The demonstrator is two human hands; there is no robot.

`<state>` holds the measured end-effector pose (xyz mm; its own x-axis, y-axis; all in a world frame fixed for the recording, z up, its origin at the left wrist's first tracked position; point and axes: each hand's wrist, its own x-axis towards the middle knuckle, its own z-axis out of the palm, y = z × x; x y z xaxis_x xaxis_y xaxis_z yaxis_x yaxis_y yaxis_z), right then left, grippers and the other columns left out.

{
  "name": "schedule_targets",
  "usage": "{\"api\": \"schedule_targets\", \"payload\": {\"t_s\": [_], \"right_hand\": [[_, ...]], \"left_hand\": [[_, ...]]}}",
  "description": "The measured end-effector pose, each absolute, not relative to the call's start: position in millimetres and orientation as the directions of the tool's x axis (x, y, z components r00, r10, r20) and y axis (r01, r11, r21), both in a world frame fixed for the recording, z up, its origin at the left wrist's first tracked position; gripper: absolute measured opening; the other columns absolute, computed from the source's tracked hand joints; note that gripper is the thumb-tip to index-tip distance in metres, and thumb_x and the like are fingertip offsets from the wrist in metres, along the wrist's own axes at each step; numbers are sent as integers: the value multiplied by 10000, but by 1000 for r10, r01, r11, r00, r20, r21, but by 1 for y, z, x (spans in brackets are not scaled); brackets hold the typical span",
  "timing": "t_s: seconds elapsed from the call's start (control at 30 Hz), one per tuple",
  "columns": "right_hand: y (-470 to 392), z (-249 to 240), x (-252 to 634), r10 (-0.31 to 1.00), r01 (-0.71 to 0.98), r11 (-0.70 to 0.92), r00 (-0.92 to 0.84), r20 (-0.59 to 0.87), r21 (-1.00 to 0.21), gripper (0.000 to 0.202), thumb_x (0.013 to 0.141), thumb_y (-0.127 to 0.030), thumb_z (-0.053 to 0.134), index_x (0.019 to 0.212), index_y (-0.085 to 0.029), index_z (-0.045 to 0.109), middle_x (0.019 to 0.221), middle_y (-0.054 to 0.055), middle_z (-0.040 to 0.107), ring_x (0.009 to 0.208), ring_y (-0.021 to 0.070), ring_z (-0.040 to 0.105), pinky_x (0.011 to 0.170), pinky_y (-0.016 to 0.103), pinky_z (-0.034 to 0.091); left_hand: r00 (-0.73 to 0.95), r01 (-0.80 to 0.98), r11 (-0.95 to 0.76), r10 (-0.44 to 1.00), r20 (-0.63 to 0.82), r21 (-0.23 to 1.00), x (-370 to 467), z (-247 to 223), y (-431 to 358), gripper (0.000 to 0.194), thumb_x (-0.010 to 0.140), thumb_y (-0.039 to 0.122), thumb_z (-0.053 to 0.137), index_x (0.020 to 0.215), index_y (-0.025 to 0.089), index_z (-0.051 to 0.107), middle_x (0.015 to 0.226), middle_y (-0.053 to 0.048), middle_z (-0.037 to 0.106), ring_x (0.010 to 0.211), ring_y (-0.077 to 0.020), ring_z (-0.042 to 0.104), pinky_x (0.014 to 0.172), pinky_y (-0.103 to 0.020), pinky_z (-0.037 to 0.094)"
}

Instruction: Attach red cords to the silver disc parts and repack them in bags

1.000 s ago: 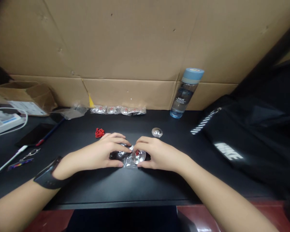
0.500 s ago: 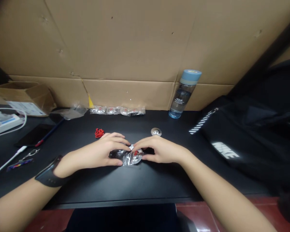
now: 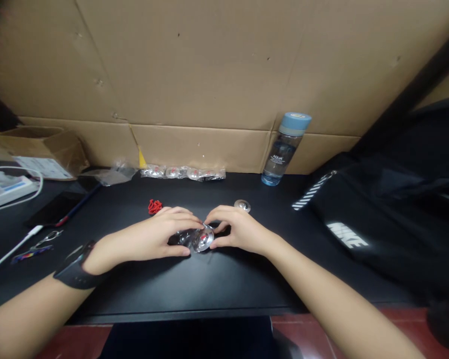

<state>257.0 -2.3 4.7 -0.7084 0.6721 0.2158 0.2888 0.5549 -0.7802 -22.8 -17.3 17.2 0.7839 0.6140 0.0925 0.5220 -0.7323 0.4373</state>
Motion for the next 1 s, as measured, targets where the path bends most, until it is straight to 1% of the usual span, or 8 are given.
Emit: {"api": "schedule_targets", "payload": {"t_s": [0.1,0.27,0.33,0.43,0.5,0.67,0.83,1.0], "right_hand": [[-5,1,255,687,287,541,-693,218,-791,442,782,-392,900,1146,-203,738,1228,81,657,816,143,766,806,289,680],[-6,4,255,708,320,527,-678,199,-787,393,822,-393,868,1134,-199,729,1230,86,664,762,138,771,743,275,677],[-6,6,257,714,350,528,-677,181,-774,401,814,-395,875,1136,-205,729,1227,85,677,739,137,770,762,290,677],[-6,8,258,720,363,494,-680,138,-790,452,780,-400,902,1149,-207,728,1224,79,687,770,157,787,822,312,672],[-6,9,258,729,372,480,-673,126,-795,447,782,-409,899,1142,-205,730,1198,73,699,777,162,789,809,302,670],[-5,6,255,748,415,516,-645,158,-750,441,792,-452,882,1129,-207,738,1164,78,725,727,139,736,676,266,660],[-5,1,254,744,435,571,-633,214,-696,453,795,-456,881,1149,-213,737,1176,85,730,852,178,725,680,271,653],[-7,1,250,737,463,625,-615,280,-628,416,824,-437,863,1136,-194,732,1134,90,740,861,181,723,685,264,630]], "left_hand": [[789,517,-741,607,98,429,-22,16,-17,497,915,444,761,1374,296,639,1394,-71,667,1336,-292,558,1112,-426,409],[807,479,-753,580,111,451,-22,12,-15,481,940,409,738,1394,294,629,1415,-68,663,1338,-278,579,1125,-415,418],[810,466,-755,574,120,461,-22,12,-15,483,936,402,743,1392,288,632,1410,-74,666,1327,-280,589,1122,-414,430],[812,458,-753,571,123,473,-21,13,-15,497,927,391,754,1397,286,630,1405,-74,669,1320,-277,596,1128,-411,436],[813,451,-752,568,125,480,-21,12,-15,500,922,382,760,1396,288,632,1396,-72,676,1318,-272,600,1132,-405,437],[812,437,-754,566,146,491,-21,12,-15,496,924,382,757,1395,282,639,1370,-83,691,1271,-279,635,1100,-401,463],[807,457,-745,577,125,486,-19,16,-17,482,934,381,745,1392,273,641,1338,-78,708,1229,-276,658,1064,-383,483],[805,461,-743,580,123,485,-18,17,-17,477,943,385,733,1392,260,635,1311,-92,720,1197,-278,678,1023,-367,498]]}}
